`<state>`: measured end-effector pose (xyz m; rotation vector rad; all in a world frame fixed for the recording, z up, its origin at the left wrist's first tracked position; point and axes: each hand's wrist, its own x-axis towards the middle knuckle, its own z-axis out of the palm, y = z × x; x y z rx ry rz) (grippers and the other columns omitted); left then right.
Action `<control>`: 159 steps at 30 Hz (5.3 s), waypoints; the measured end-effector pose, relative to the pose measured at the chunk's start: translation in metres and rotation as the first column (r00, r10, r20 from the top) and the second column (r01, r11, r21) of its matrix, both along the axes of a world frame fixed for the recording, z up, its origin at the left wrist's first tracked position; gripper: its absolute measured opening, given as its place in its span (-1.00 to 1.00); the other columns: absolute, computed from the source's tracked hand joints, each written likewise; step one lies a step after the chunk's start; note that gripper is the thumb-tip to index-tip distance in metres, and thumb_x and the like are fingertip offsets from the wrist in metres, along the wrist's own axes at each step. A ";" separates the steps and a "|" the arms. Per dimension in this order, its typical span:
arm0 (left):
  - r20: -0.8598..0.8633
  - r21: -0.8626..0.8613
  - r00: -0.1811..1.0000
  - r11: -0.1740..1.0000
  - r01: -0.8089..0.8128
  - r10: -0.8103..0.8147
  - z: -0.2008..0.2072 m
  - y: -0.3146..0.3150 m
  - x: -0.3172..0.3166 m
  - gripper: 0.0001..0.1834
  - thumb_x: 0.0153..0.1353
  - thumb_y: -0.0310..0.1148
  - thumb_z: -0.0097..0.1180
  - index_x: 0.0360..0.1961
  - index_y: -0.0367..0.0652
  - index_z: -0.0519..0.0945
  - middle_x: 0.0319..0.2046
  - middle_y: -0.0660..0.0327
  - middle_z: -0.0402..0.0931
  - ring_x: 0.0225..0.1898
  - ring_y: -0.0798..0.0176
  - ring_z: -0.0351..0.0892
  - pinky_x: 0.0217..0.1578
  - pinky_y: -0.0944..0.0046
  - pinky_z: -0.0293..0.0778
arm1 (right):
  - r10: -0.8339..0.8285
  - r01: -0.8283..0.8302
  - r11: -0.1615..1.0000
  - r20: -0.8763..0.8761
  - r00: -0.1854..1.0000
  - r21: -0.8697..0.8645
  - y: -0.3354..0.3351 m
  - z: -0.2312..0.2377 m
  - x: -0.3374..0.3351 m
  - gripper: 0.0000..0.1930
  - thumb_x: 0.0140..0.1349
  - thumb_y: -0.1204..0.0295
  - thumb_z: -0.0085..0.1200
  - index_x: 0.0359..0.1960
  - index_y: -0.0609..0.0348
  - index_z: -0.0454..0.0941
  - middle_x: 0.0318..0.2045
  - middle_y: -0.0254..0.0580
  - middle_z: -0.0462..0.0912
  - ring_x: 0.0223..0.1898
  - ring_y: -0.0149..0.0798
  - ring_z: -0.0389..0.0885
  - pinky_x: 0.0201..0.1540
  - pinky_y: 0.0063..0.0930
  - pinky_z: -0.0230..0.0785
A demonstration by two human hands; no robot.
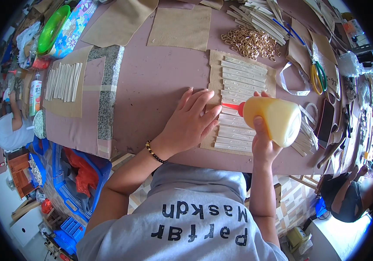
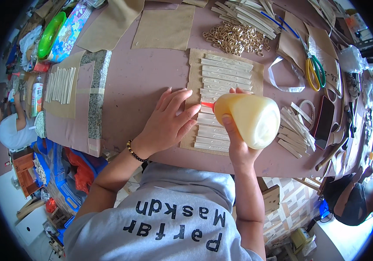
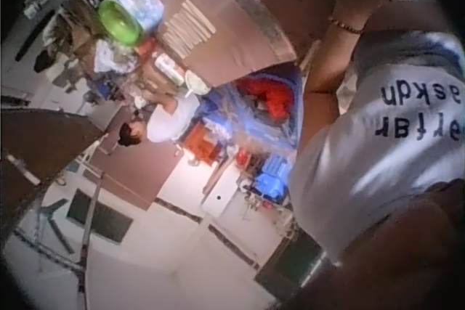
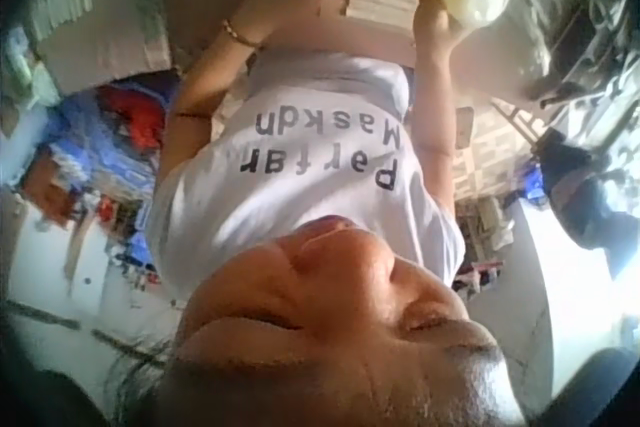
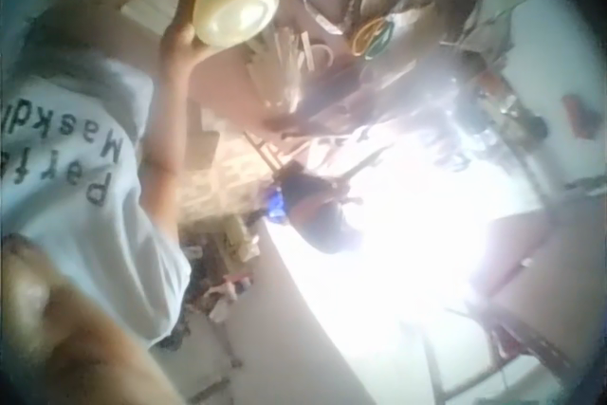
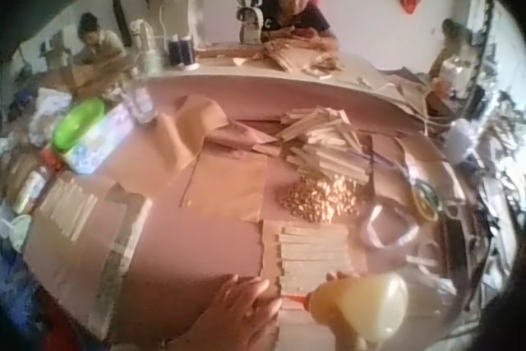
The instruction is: The person applies glue from a yellow squeeze bottle onto a row of thin wooden sticks arranged on a brown sheet. They move the bottle steadily along the sticks, depositing a continuous line of adhesive. The workspace is cluttered with craft materials, and another person is visible in the background.
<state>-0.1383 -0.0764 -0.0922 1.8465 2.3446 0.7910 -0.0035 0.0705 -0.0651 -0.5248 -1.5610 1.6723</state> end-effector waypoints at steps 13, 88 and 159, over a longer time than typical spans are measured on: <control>-0.001 -0.006 1.000 1.000 0.002 -0.002 -0.002 -0.001 0.000 -0.62 0.24 -0.25 0.11 0.07 -0.07 0.49 0.17 -0.01 0.26 0.23 -0.06 0.27 0.29 -0.18 0.13 | -0.184 0.181 0.979 0.025 0.983 0.092 0.023 -0.002 0.036 -0.44 0.18 0.46 0.24 0.19 0.33 0.29 0.10 0.11 0.49 0.15 0.04 0.49 0.23 -0.07 0.32; 0.034 -0.019 0.999 1.000 0.019 -0.018 0.000 -0.005 0.008 -0.59 0.26 -0.27 0.09 0.13 -0.08 0.45 0.19 -0.07 0.23 0.23 -0.08 0.26 0.29 -0.16 0.14 | -0.177 0.179 0.984 -0.099 0.979 0.013 0.019 -0.002 0.040 -0.42 0.21 0.43 0.18 0.24 0.26 0.23 0.13 0.19 0.45 0.18 0.24 0.44 0.24 0.03 0.32; 0.020 -0.019 1.000 1.000 0.016 -0.015 -0.001 -0.005 0.008 -0.66 0.26 -0.27 0.10 0.06 -0.06 0.50 0.21 -0.03 0.24 0.24 -0.09 0.27 0.29 -0.19 0.12 | -0.232 0.236 0.970 -0.071 0.970 0.056 0.027 -0.001 0.054 -0.46 0.19 0.56 0.21 0.19 0.28 0.28 0.07 0.12 0.53 0.12 0.04 0.53 0.20 -0.09 0.37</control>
